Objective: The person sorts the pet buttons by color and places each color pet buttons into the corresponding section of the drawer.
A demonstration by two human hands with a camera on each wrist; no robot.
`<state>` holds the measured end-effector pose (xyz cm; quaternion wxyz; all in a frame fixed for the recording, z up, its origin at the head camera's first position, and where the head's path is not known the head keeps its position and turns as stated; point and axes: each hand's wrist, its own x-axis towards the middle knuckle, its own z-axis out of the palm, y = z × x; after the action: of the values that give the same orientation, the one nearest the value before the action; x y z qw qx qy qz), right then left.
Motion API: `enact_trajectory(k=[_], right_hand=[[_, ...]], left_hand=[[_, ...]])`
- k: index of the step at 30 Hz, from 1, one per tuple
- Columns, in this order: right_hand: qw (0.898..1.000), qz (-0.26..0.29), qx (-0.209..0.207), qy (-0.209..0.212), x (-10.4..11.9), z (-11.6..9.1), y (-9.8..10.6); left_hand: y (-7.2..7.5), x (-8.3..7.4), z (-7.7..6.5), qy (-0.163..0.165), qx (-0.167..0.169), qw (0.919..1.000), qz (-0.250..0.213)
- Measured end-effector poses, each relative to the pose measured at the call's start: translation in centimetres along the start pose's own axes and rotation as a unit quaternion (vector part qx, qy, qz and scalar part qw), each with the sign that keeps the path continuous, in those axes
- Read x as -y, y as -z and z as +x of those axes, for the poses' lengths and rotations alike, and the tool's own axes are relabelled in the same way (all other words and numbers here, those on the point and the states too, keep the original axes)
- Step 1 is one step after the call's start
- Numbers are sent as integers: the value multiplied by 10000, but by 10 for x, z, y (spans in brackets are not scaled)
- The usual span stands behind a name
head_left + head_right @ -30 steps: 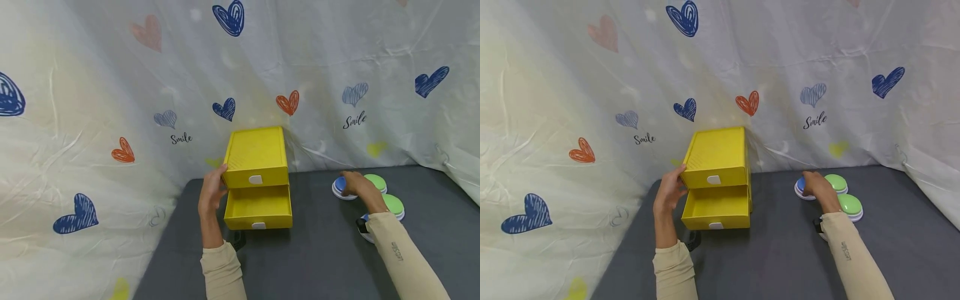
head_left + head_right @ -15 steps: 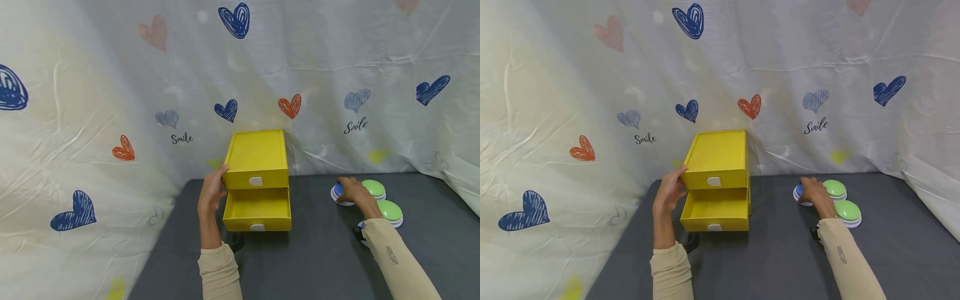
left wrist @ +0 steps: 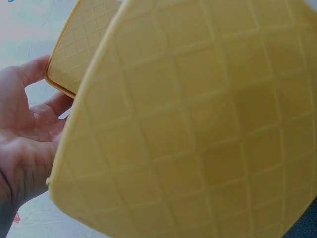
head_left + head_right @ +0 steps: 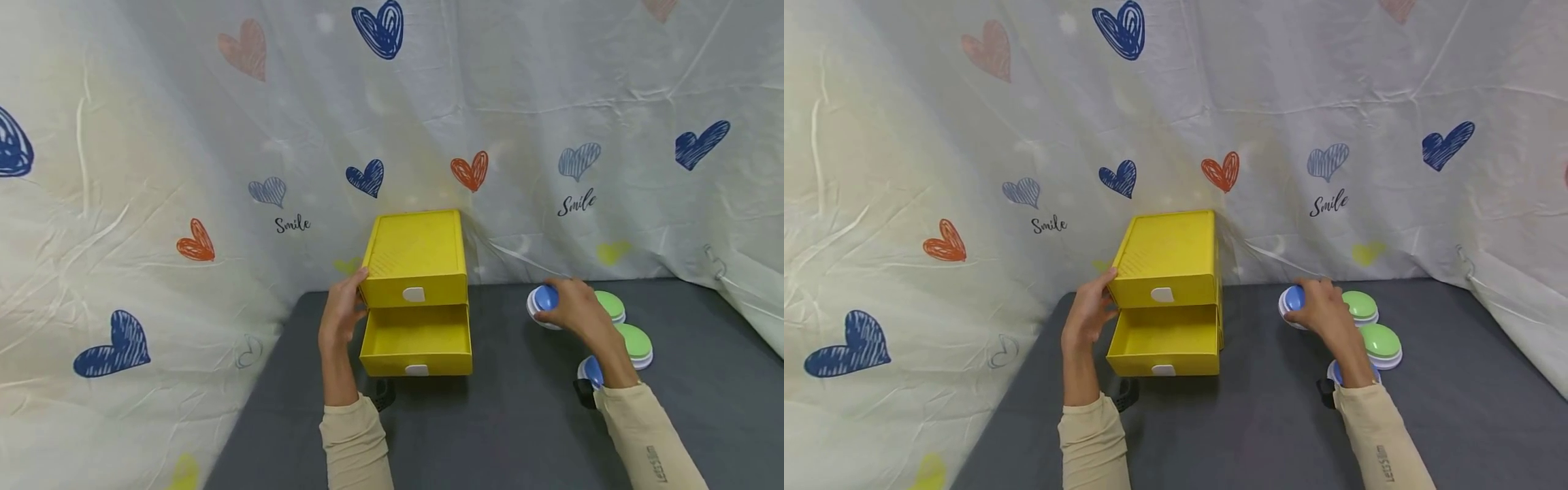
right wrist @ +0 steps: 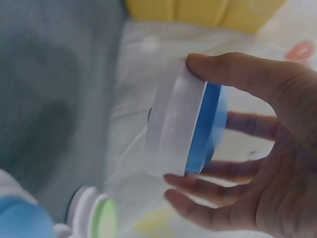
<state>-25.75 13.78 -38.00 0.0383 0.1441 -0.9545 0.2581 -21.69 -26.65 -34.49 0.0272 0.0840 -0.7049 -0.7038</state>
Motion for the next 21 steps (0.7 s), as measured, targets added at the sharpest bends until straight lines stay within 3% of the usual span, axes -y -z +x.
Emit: enact_trajectory(k=[3,11,16,21], right_hand=[[9997,166,-176,36,20,-15,6],[9978,628,-122,-190,78,-43,25],[9965,812,-123,161,108,-47,27],[9921,1058,138,666,138,-42,14]], left_hand=[[1,0,0,32,-29,10000,-6],[0,0,0,-23,-31,10000,-7],[-1,0,1,-84,2,10000,-12],[-1,2,1,-73,-6,10000,-25]])
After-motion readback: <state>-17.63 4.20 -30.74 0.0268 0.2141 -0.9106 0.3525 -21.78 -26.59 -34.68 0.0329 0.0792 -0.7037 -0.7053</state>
